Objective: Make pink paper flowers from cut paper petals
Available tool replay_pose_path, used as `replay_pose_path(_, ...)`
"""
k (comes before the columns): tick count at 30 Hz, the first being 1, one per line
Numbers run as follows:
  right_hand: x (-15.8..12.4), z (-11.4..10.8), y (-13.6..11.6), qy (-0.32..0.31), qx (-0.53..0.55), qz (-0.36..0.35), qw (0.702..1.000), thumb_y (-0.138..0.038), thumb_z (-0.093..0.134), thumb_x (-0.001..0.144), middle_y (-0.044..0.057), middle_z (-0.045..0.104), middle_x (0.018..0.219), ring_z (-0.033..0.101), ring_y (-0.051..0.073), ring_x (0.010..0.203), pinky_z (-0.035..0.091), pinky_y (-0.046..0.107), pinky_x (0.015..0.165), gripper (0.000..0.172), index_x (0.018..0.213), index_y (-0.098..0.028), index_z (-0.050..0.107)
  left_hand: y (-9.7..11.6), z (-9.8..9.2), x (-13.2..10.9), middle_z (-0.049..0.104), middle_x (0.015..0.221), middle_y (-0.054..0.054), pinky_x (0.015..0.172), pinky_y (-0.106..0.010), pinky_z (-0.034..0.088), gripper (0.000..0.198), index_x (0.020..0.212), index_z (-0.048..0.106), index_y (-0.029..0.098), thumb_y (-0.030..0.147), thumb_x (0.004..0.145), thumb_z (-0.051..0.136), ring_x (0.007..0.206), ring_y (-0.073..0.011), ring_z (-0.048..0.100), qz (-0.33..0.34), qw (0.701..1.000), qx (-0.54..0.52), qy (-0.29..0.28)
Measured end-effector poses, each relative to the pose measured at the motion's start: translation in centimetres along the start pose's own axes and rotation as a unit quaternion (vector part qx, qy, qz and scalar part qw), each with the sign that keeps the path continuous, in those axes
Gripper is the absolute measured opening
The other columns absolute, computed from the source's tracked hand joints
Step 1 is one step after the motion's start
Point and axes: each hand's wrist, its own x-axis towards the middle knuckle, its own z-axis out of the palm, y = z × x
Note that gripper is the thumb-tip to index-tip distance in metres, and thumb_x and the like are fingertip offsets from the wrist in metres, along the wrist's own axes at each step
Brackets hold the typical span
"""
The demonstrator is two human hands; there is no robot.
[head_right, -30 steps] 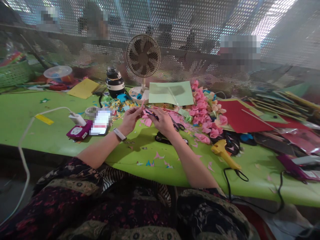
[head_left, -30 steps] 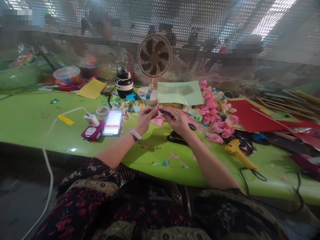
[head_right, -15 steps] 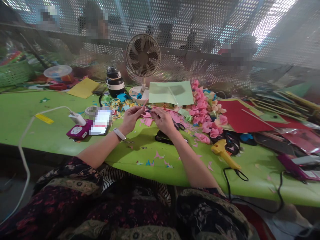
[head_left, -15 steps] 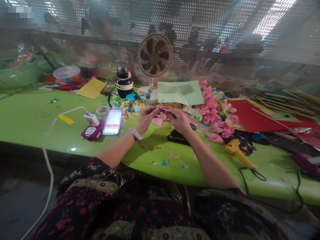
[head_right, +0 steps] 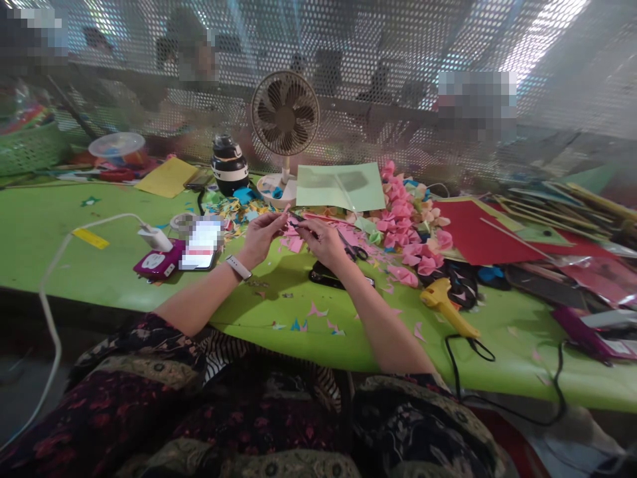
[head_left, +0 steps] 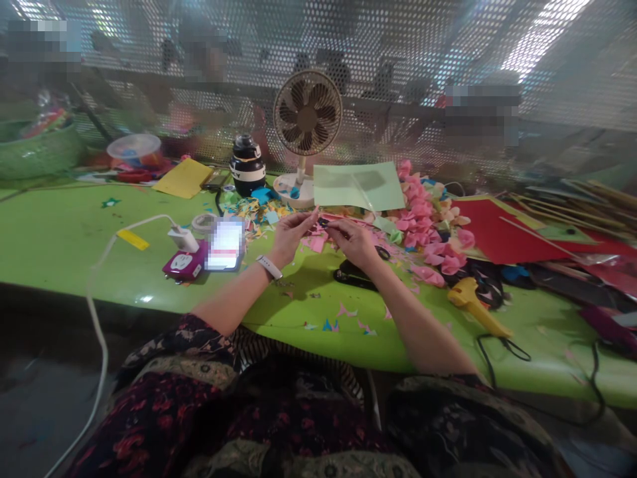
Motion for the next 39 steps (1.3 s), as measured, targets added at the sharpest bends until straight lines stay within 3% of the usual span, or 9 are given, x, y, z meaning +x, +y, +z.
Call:
replay_pose_path(6,-0.3,0.4,-0.3,0.02,-0.025,0.01,0.999,-0.062,0.061,0.094,0.009,0.075,0.096,0.068,0.021,0.072,0.055,0.034,0.066,0.044,0.106,-0.022,0.072,-0.1,-0.1,0.0,0.061,0.057,0.003,0.059,-0.024,0.043,0.038,0.059,0.068,0.017,0.044,0.063,0.095,0.055,-0.0071,0.052,0.024,1.0,0.005,0.0)
replay_pose_path(15,-0.1,0.3,0.2,-0.022,0.049,0.054,0.997,-0.064,0.055,0.096,0.001,0.068,0.078,0.058,0.015,0.051,0.05,0.029,0.054,0.044,0.1,-0.022,0.068,0.5,0.3,-0.5,0.071,0.07,0.0,0.065,-0.026,0.052,0.024,0.074,0.078,0.02,0.038,0.067,0.093,0.063,-0.0101,0.062,0.011,1.0,-0.001,-0.014)
replay_pose_path(18,-0.1,0.4,0.3,-0.021,0.029,0.052,0.998,-0.067,0.056,0.094,0.003,0.069,0.082,0.062,0.017,0.06,0.052,0.03,0.059,0.047,0.1,-0.022,0.067,0.2,0.2,-0.2,0.069,0.067,0.001,0.063,-0.025,0.05,0.023,0.073,0.077,0.02,0.035,0.067,0.093,0.06,-0.0088,0.06,0.002,1.0,-0.009,-0.01)
replay_pose_path(23,-0.1,0.4,-0.3,0.045,-0.02,0.004,0.999,-0.061,0.057,0.096,0.008,0.073,0.096,0.068,0.023,0.085,0.055,0.036,0.078,0.04,0.101,-0.022,0.069,0.1,0.1,-0.1,0.067,0.063,0.002,0.06,-0.023,0.047,0.027,0.065,0.072,0.018,0.034,0.066,0.094,0.057,-0.0066,0.056,0.008,1.0,-0.003,0.008)
replay_pose_path(29,-0.2,0.2,0.2,0.024,-0.017,0.015,0.999,-0.057,0.042,0.104,0.006,0.07,0.082,0.066,0.02,0.07,0.054,0.033,0.069,0.044,0.099,-0.022,0.068,0.3,0.4,-0.6,0.073,0.071,0.0,0.065,-0.026,0.052,0.033,0.072,0.077,0.02,0.04,0.056,0.097,0.065,-0.0105,0.064,0.016,1.0,0.001,-0.005)
replay_pose_path(35,-0.3,0.7,0.5,0.015,-0.02,-0.009,1.0,-0.057,0.058,0.098,0.009,0.075,0.106,0.071,0.024,0.091,0.057,0.037,0.079,0.04,0.113,-0.022,0.069,0.0,0.0,-0.2,0.071,0.07,0.001,0.065,-0.025,0.051,0.025,0.068,0.073,0.019,0.031,0.064,0.095,0.065,-0.009,0.062,0.024,1.0,0.015,0.009)
replay_pose_path(39,-0.2,0.6,0.7,0.004,-0.005,-0.01,1.0,-0.052,0.052,0.101,0.008,0.075,0.103,0.07,0.023,0.09,0.057,0.036,0.079,0.036,0.111,-0.024,0.072,-0.2,-0.2,0.0,0.072,0.072,0.001,0.066,-0.025,0.051,0.026,0.07,0.074,0.02,0.033,0.062,0.095,0.067,-0.0101,0.064,0.004,1.0,0.008,0.007)
